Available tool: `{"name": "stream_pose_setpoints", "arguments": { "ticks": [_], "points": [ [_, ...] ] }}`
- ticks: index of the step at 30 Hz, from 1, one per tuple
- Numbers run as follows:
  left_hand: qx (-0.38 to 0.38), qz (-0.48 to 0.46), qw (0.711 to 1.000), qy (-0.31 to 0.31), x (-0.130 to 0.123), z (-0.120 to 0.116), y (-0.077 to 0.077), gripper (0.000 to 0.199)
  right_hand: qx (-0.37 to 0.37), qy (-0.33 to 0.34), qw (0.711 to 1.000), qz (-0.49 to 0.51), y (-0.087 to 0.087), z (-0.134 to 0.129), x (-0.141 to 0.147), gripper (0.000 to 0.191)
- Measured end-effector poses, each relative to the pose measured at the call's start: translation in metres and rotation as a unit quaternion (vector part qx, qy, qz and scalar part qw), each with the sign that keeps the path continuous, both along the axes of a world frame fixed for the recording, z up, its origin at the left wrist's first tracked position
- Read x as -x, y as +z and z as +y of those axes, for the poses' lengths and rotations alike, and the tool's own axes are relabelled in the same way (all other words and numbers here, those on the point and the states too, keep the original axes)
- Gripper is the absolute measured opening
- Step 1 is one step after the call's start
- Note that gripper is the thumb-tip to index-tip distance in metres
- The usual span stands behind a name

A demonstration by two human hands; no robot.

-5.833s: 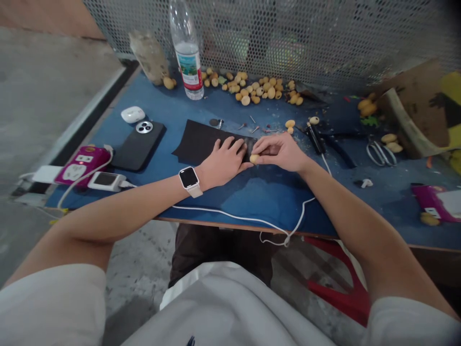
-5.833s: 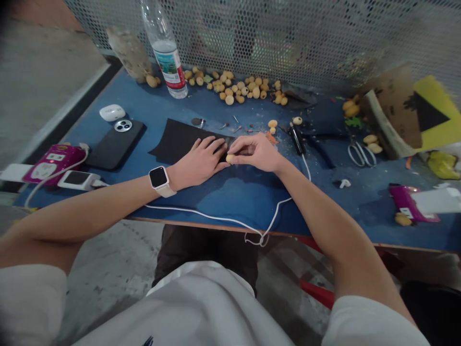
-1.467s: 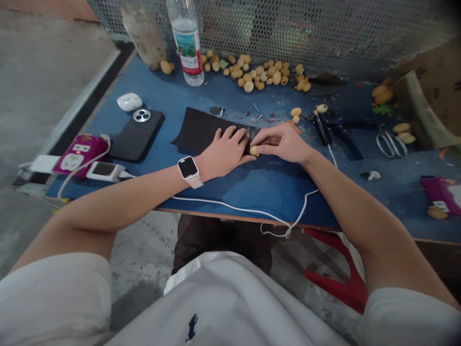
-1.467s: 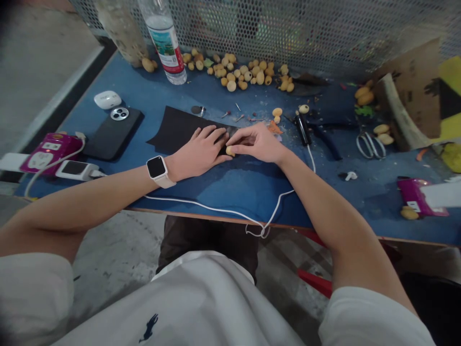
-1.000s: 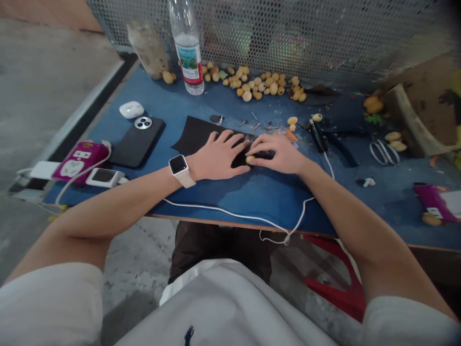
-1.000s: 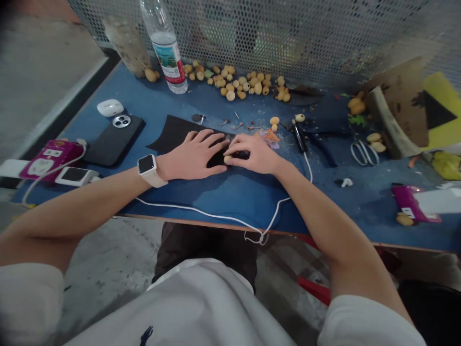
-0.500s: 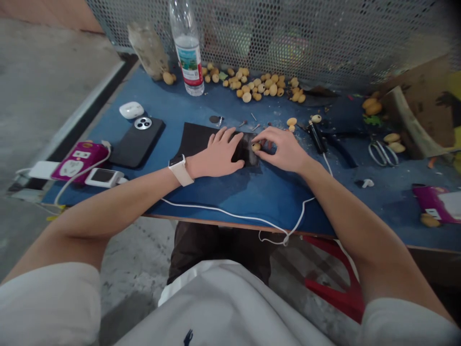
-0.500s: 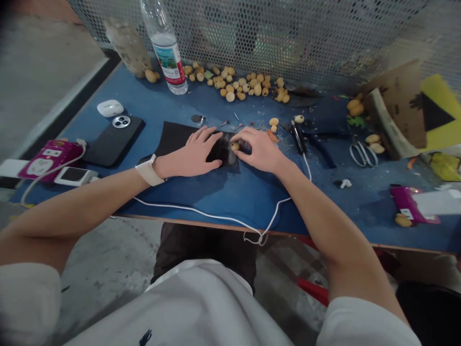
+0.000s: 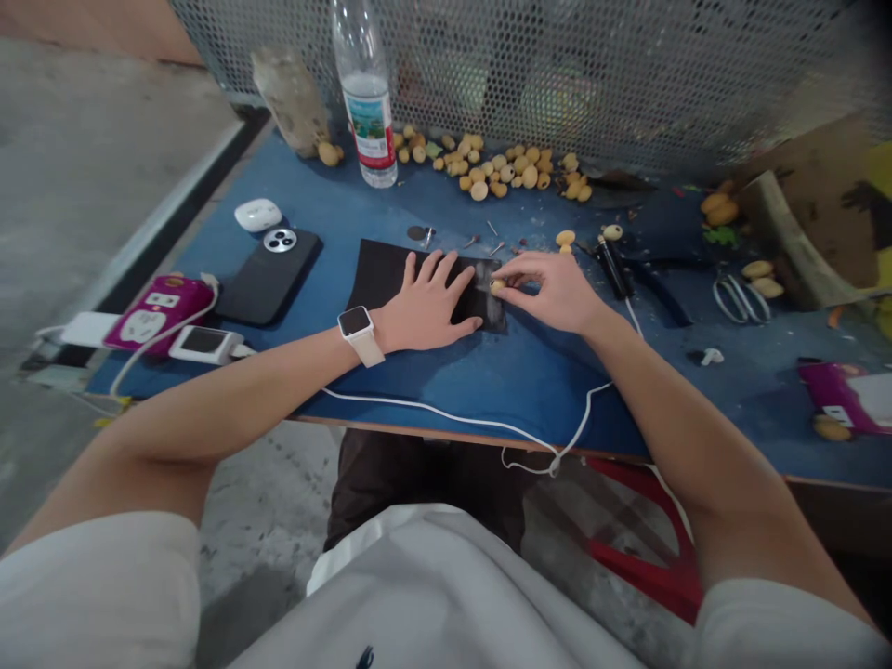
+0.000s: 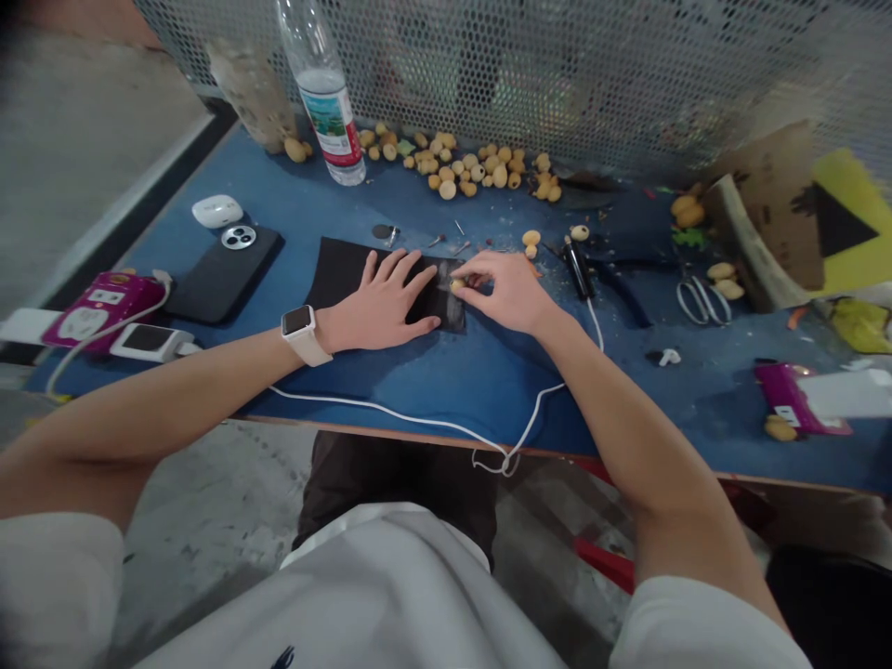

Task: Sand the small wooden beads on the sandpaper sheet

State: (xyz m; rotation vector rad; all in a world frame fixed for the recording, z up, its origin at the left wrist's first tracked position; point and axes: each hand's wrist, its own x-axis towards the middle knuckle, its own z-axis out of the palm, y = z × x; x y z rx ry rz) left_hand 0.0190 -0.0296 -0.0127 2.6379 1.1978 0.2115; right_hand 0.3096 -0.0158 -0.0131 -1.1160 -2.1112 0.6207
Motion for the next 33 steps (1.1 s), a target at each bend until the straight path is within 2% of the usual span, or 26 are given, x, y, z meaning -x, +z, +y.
{"name": "stream_pose_setpoints", "arguments": {
  "ticks": [5, 12, 18, 26, 33],
  "points": [
    [0.001, 0.013, 1.000, 0.009, -0.003, -0.001, 0.001, 0.099, 0.030, 0.008, 0.999, 0.013, 0.000, -0.002, 0.001, 0.034],
    [-0.027, -0.001, 1.000, 0.008, -0.004, -0.001, -0.007, 0.098, -0.039, 0.007, 0.999, -0.028, 0.001, 0.002, 0.011, 0.023],
    [-0.029, -0.015, 0.999, 0.003, -0.003, -0.001, -0.010, 0.093, -0.004, 0.080, 0.995, -0.059, 0.010, -0.004, 0.006, 0.019],
    [-0.037, 0.000, 0.999, 0.003, -0.003, 0.001, -0.012, 0.098, -0.039, 0.040, 0.997, -0.048, 0.001, 0.009, 0.013, 0.018],
    [-0.038, -0.016, 0.999, -0.001, -0.002, 0.002, -0.014, 0.096, -0.063, 0.023, 0.997, -0.029, 0.002, -0.003, 0.005, 0.020]
  ]
}}
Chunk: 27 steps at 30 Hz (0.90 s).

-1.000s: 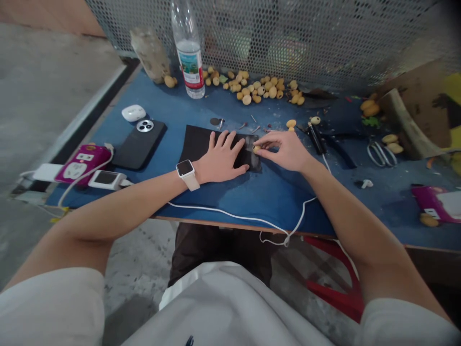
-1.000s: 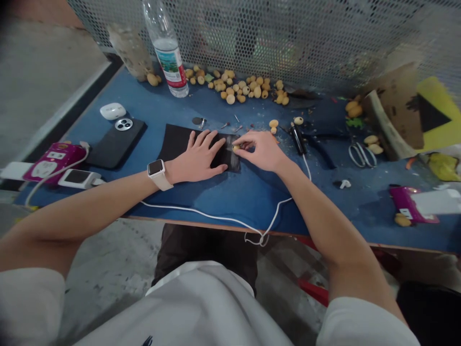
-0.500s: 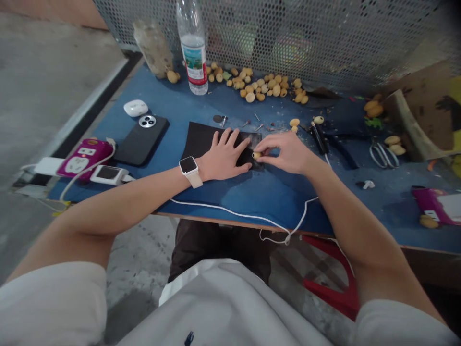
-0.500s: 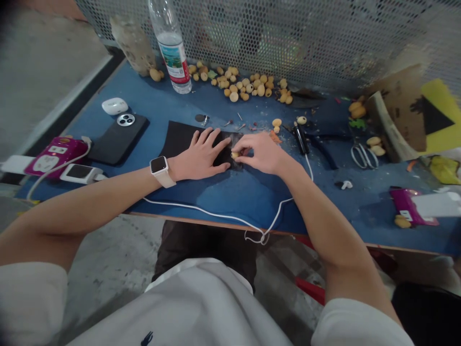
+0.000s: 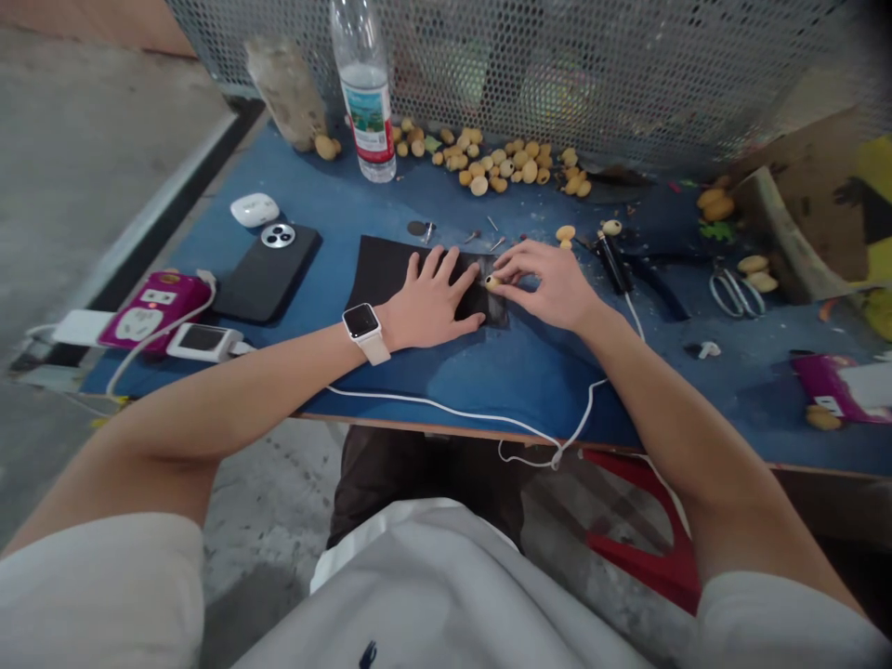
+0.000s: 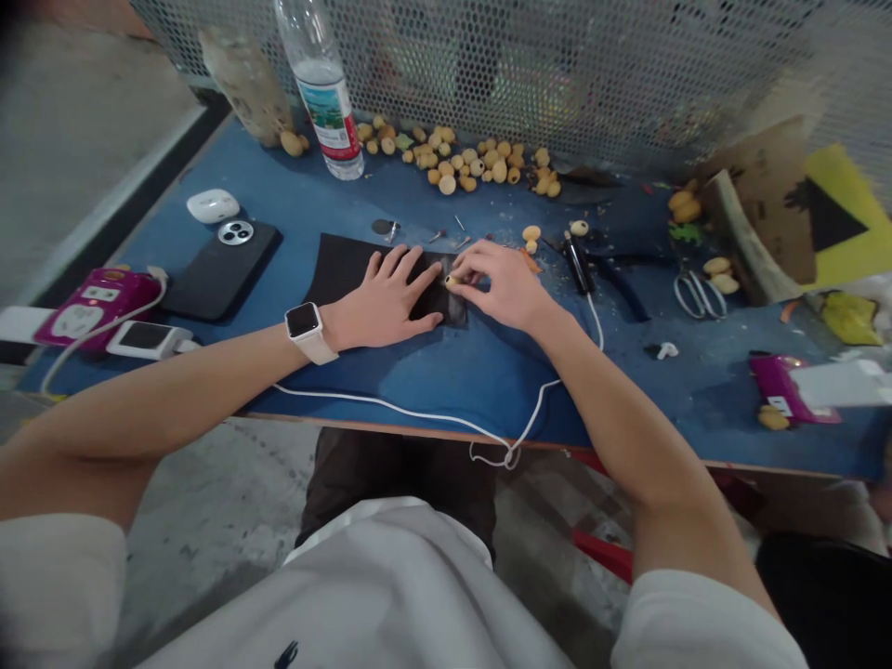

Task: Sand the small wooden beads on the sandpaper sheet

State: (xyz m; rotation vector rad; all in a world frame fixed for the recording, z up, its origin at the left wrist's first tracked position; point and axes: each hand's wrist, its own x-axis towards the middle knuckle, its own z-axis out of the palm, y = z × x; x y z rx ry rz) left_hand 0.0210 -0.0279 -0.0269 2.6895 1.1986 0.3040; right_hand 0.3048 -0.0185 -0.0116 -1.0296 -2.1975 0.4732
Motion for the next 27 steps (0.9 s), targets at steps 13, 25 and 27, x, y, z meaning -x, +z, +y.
{"name": "stream_pose_setpoints", "arguments": {
  "ticks": [13, 25, 27],
  "points": [
    [0.006, 0.000, 1.000, 0.005, -0.002, 0.000, 0.001, 0.097, 0.045, 0.014, 0.999, -0.014, 0.001, 0.011, 0.003, 0.020],
    [0.009, -0.004, 1.000, -0.004, 0.001, 0.002, -0.002, 0.098, 0.037, 0.039, 0.996, -0.066, 0.007, 0.013, 0.006, 0.018],
    [0.012, -0.005, 1.000, -0.006, 0.001, 0.002, -0.001, 0.097, 0.043, 0.061, 0.994, -0.083, 0.010, 0.010, 0.003, 0.018]
  ]
}}
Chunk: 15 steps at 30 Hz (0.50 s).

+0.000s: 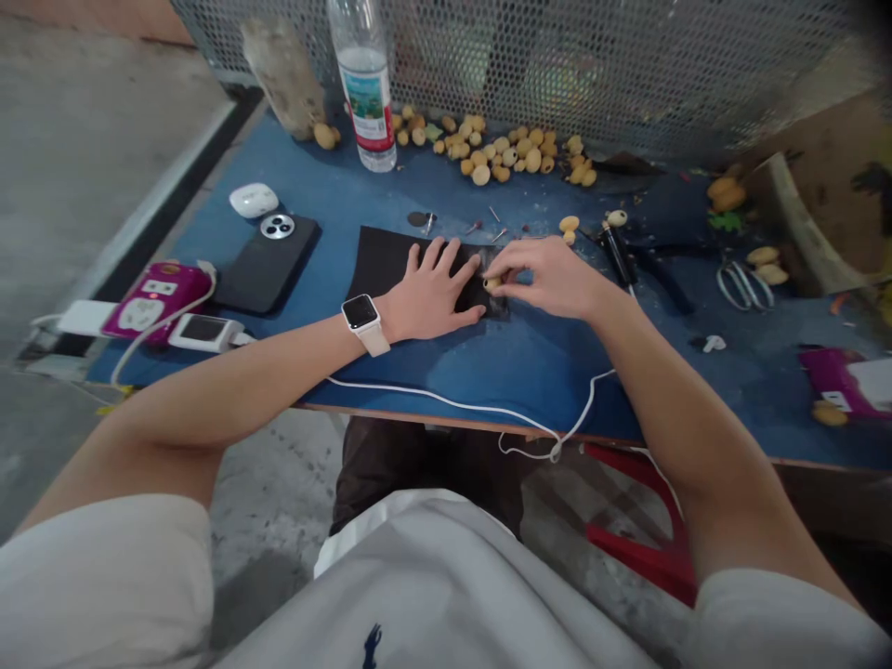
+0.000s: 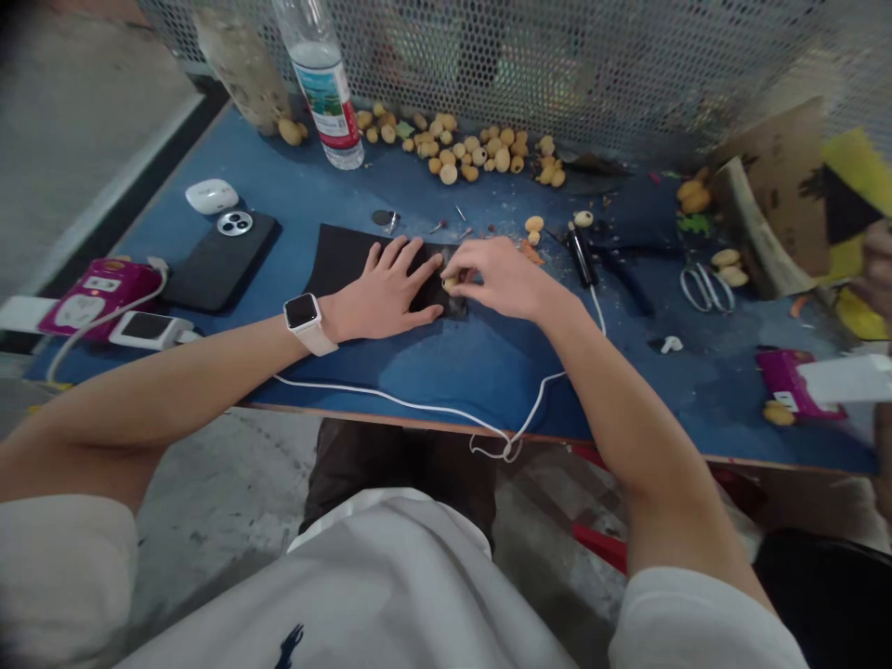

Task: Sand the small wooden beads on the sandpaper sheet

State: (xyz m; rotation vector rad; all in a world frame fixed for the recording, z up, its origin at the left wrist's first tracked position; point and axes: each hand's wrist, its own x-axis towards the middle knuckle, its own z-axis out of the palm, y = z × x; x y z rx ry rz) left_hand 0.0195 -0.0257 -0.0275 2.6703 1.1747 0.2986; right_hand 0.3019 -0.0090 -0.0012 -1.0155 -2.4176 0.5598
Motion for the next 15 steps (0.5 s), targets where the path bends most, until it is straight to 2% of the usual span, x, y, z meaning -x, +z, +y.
{"name": "stream_pose_setpoints", "arguments": {
  "ticks": [2, 7, 13, 15],
  "points": [
    [0.001, 0.004, 1.000, 0.001, 0.000, 0.000, 0.000, 0.097, -0.008, -0.004, 1.000, 0.001, -0.001, -0.001, 0.000, 0.018],
    [0.003, 0.008, 1.000, 0.005, -0.002, 0.001, 0.001, 0.103, -0.059, -0.064, 0.996, 0.026, -0.010, 0.008, 0.008, 0.020],
    [0.000, 0.001, 1.000, 0.007, -0.001, -0.001, 0.001, 0.106, -0.017, 0.008, 1.000, 0.012, -0.007, 0.005, 0.001, 0.015],
    [-0.004, -0.003, 1.000, 0.004, -0.001, -0.001, -0.001, 0.104, -0.021, -0.003, 1.000, 0.017, -0.010, 0.007, 0.001, 0.016]
  ]
}}
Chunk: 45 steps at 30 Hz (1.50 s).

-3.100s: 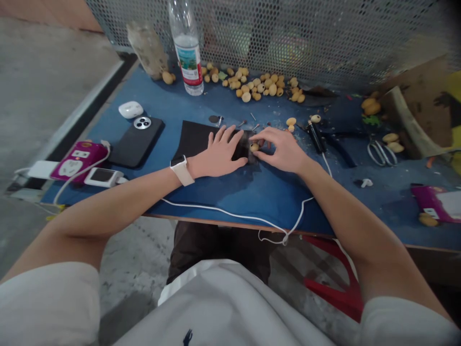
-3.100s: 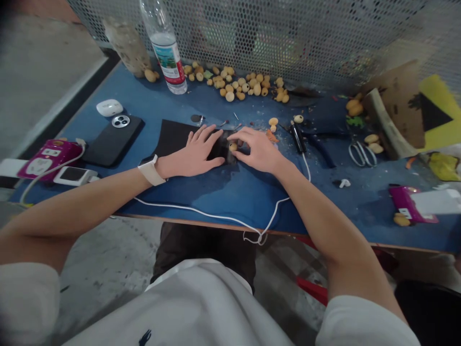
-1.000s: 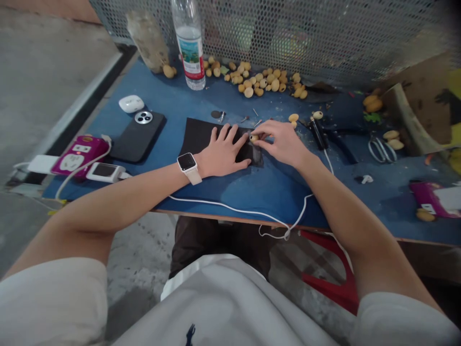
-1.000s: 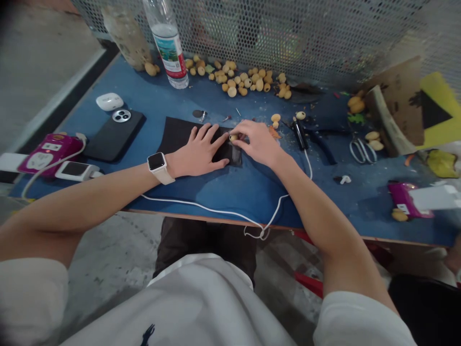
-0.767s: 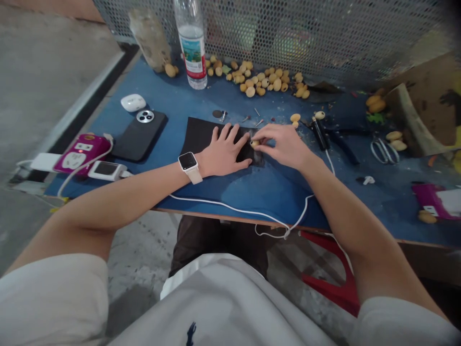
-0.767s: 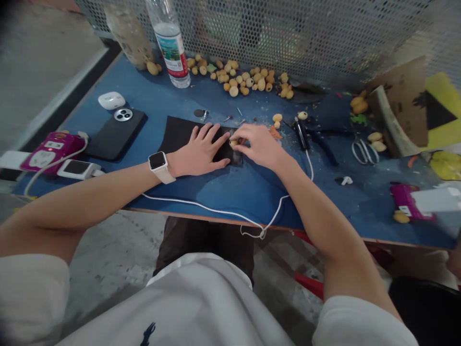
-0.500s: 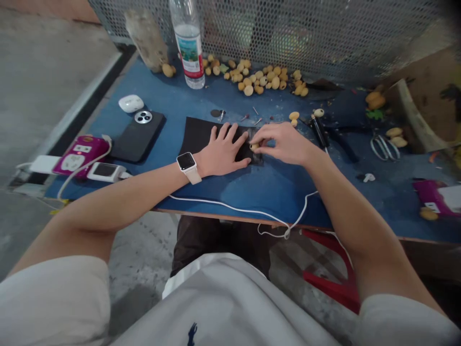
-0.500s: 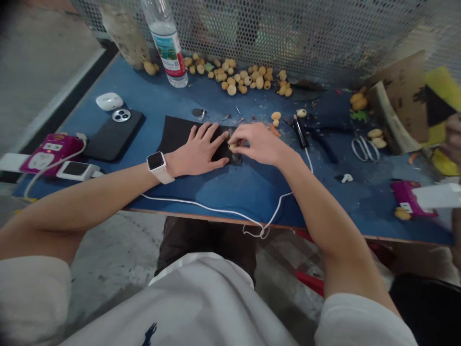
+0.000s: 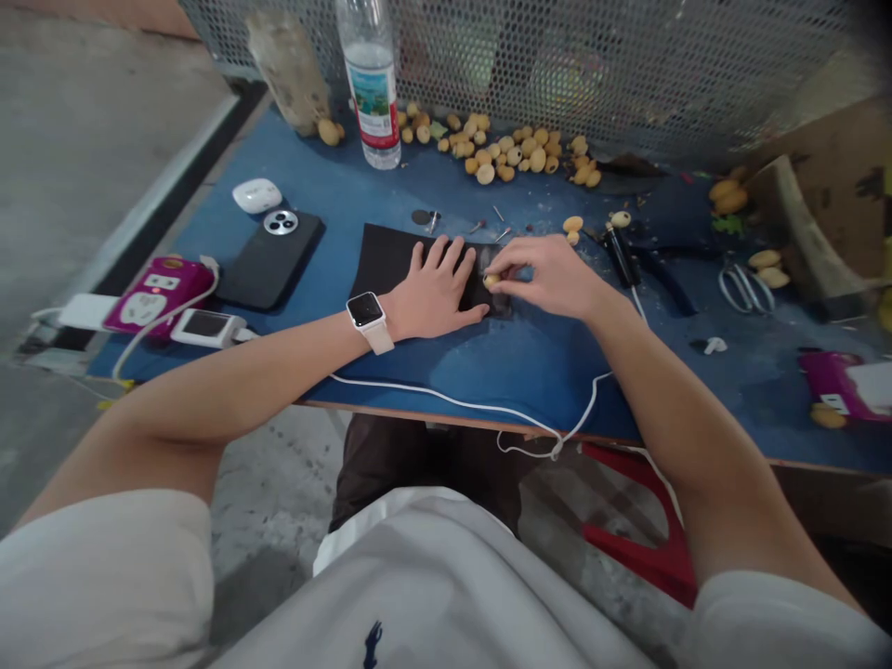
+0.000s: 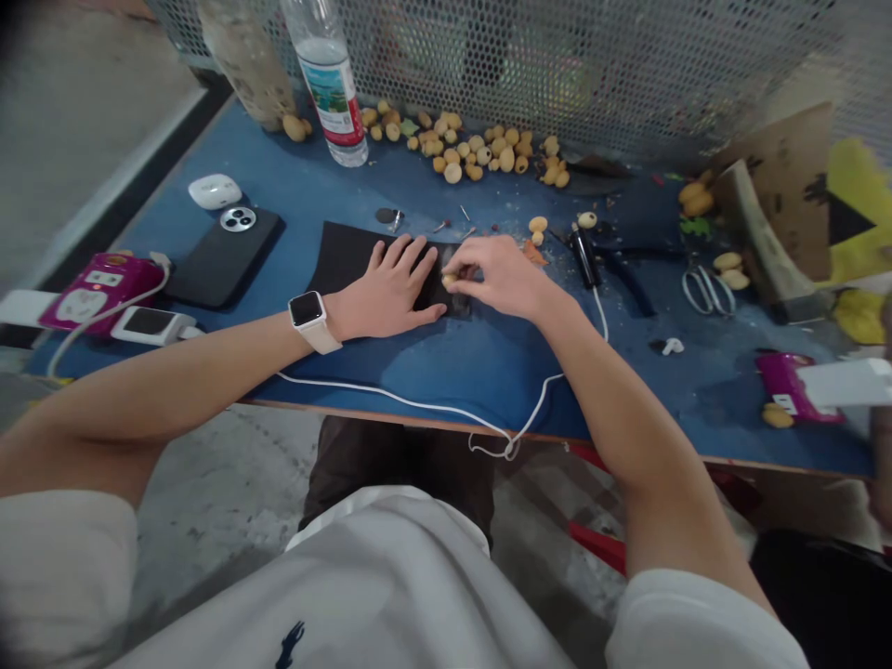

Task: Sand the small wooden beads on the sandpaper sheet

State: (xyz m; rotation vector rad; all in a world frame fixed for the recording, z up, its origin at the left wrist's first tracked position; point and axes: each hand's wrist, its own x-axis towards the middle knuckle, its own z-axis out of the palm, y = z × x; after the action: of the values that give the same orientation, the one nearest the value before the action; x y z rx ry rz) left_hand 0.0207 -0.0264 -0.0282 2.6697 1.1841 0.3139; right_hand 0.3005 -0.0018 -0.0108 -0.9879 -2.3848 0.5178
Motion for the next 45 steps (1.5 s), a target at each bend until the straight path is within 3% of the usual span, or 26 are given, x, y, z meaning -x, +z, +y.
{"name": "stream_pose_setpoints", "arguments": {
  "ticks": [4, 10, 16, 22, 29, 35, 41, 45],
  "points": [
    [-0.003, -0.001, 1.000, 0.000, 0.000, 0.002, -0.002, 0.106, -0.026, -0.058, 0.998, 0.027, -0.005, 0.010, 0.003, 0.017],
    [0.003, 0.019, 1.000, 0.000, -0.001, 0.001, 0.000, 0.106, 0.034, 0.032, 0.999, -0.006, 0.005, 0.000, -0.008, 0.017],
    [-0.006, 0.003, 1.000, -0.003, 0.000, 0.002, -0.002, 0.106, -0.016, -0.034, 0.999, 0.001, 0.004, 0.008, -0.004, 0.017],
    [0.016, 0.031, 0.999, 0.001, -0.001, -0.002, 0.008, 0.108, 0.023, 0.028, 0.999, -0.037, 0.012, -0.006, -0.004, 0.018],
    [0.006, 0.012, 1.000, 0.002, 0.000, -0.001, 0.005, 0.104, -0.032, -0.031, 0.999, -0.016, 0.001, -0.003, 0.007, 0.013],
    [0.025, 0.043, 0.999, 0.002, 0.000, -0.003, 0.012, 0.110, 0.032, 0.063, 0.997, -0.034, 0.012, -0.009, -0.004, 0.018],
    [0.005, 0.012, 1.000, 0.004, 0.000, -0.002, 0.005, 0.105, -0.026, -0.034, 0.999, 0.001, 0.002, 0.001, 0.003, 0.019],
    [0.014, 0.018, 1.000, 0.004, 0.000, -0.002, 0.007, 0.108, 0.014, 0.006, 1.000, -0.008, 0.009, -0.005, 0.000, 0.019]
  ]
}}
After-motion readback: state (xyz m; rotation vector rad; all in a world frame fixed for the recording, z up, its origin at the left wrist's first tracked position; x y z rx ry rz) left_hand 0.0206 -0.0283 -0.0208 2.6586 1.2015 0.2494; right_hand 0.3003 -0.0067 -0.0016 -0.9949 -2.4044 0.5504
